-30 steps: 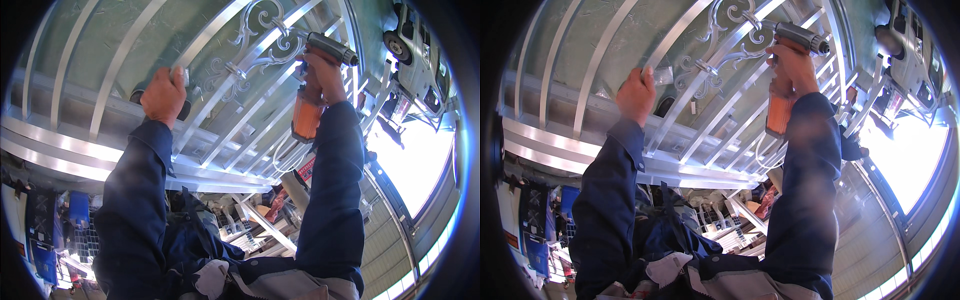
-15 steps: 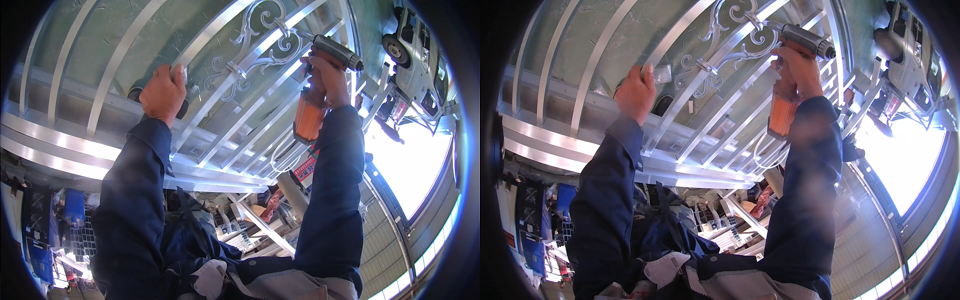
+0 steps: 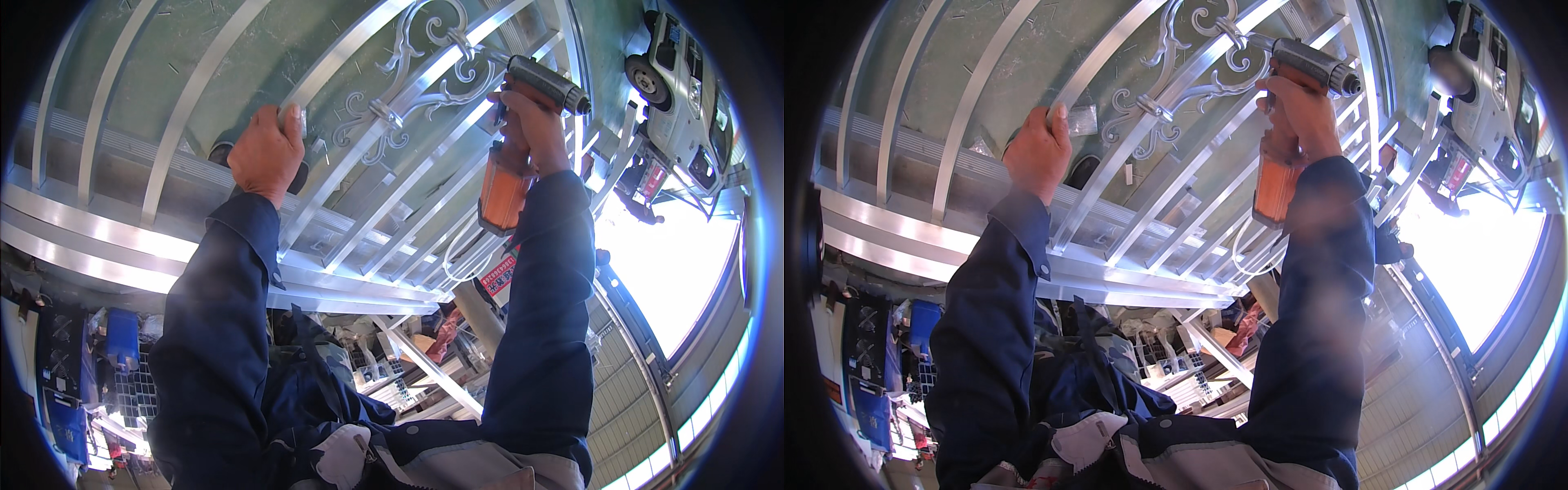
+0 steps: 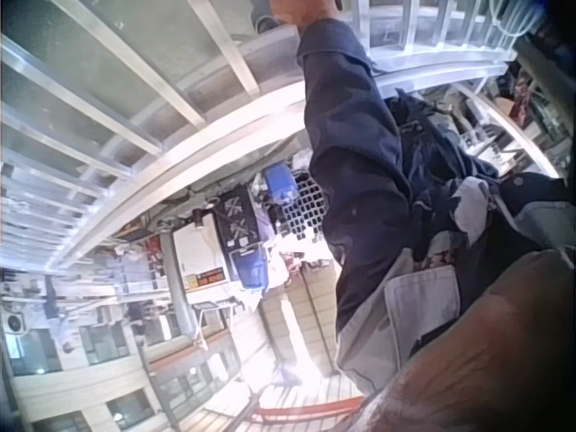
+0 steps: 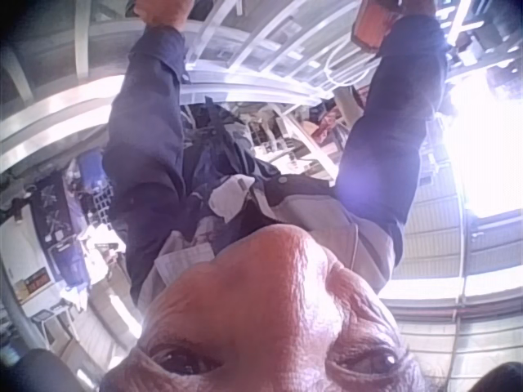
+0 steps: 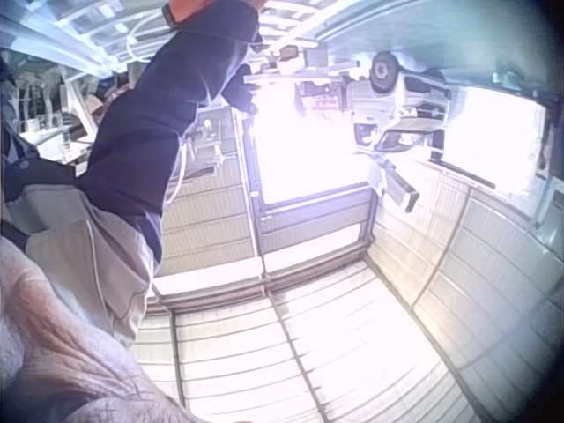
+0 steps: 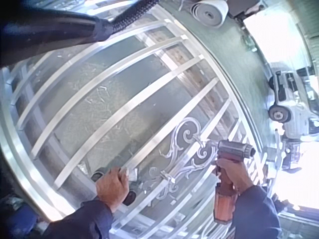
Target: The person assembles a metal gate by attaching decorative metal pieces to a white metal frame using a pneumatic nail gun. They connect the air hose, position the pieces, and drive fasteners into the frame. The person also puts on work gloves during the process.
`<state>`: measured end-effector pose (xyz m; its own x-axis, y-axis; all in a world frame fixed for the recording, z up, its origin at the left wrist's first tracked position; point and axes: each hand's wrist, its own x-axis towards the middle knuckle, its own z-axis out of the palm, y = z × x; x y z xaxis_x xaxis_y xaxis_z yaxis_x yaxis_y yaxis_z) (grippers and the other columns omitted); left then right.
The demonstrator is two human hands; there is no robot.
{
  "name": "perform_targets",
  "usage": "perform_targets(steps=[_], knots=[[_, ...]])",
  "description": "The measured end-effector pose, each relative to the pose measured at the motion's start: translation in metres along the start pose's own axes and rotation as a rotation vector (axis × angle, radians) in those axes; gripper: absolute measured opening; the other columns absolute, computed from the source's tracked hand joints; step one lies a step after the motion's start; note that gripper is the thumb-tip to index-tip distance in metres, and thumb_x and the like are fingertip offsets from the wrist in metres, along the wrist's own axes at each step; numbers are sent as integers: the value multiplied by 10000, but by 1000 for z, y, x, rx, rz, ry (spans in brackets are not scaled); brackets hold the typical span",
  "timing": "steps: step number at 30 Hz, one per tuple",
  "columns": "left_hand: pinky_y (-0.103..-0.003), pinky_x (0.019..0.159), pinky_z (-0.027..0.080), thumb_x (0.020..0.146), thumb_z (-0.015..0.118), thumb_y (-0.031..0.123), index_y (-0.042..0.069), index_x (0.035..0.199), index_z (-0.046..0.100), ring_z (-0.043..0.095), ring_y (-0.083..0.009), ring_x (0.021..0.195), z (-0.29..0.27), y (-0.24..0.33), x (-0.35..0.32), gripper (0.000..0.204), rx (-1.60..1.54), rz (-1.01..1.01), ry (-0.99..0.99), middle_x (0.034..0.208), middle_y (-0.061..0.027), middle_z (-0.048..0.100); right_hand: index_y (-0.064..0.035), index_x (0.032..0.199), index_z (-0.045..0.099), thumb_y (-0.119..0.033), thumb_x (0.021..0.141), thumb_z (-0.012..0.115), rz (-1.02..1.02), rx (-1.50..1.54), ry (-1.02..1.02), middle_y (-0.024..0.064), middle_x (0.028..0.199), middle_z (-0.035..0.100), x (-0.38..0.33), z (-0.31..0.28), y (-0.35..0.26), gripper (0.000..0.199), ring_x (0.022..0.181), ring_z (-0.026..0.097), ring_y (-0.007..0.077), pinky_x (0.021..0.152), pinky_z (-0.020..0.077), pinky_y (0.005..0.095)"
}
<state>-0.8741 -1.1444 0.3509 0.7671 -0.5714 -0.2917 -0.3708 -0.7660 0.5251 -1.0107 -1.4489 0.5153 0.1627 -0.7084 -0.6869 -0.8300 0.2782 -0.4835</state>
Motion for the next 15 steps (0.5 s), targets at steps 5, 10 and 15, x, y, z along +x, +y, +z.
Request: perform_targets(steps=[5, 10, 15], knots=[[-461, 536, 530, 999, 505, 493, 121, 923, 602, 684, -348, 686, 0, 0, 0, 392, 2, -5, 5, 854, -99, 694, -14, 1268, 627, -133, 876, 654, 6, 2, 8, 129, 994, 727, -3, 3, -2, 410, 775, 674, 179, 634, 514, 284], [-463, 541, 529, 998, 508, 494, 122, 922, 602, 684, -348, 692, 1, 0, 0, 391, -6, -10, 11, 852, -98, 693, -12, 1240, 640, -142, 875, 655, -4, -21, 3, 111, 984, 730, 0, 1, 3, 388, 769, 665, 149, 633, 503, 280], [-466, 548, 529, 995, 510, 493, 122, 925, 603, 682, -353, 701, -2, 2, -1, 389, -4, -22, -4, 857, -97, 693, -16, 1127, 701, -192, 872, 665, 20, -57, 4, 74, 897, 719, 2, -2, 6, 311, 735, 638, 119, 626, 484, 268]])
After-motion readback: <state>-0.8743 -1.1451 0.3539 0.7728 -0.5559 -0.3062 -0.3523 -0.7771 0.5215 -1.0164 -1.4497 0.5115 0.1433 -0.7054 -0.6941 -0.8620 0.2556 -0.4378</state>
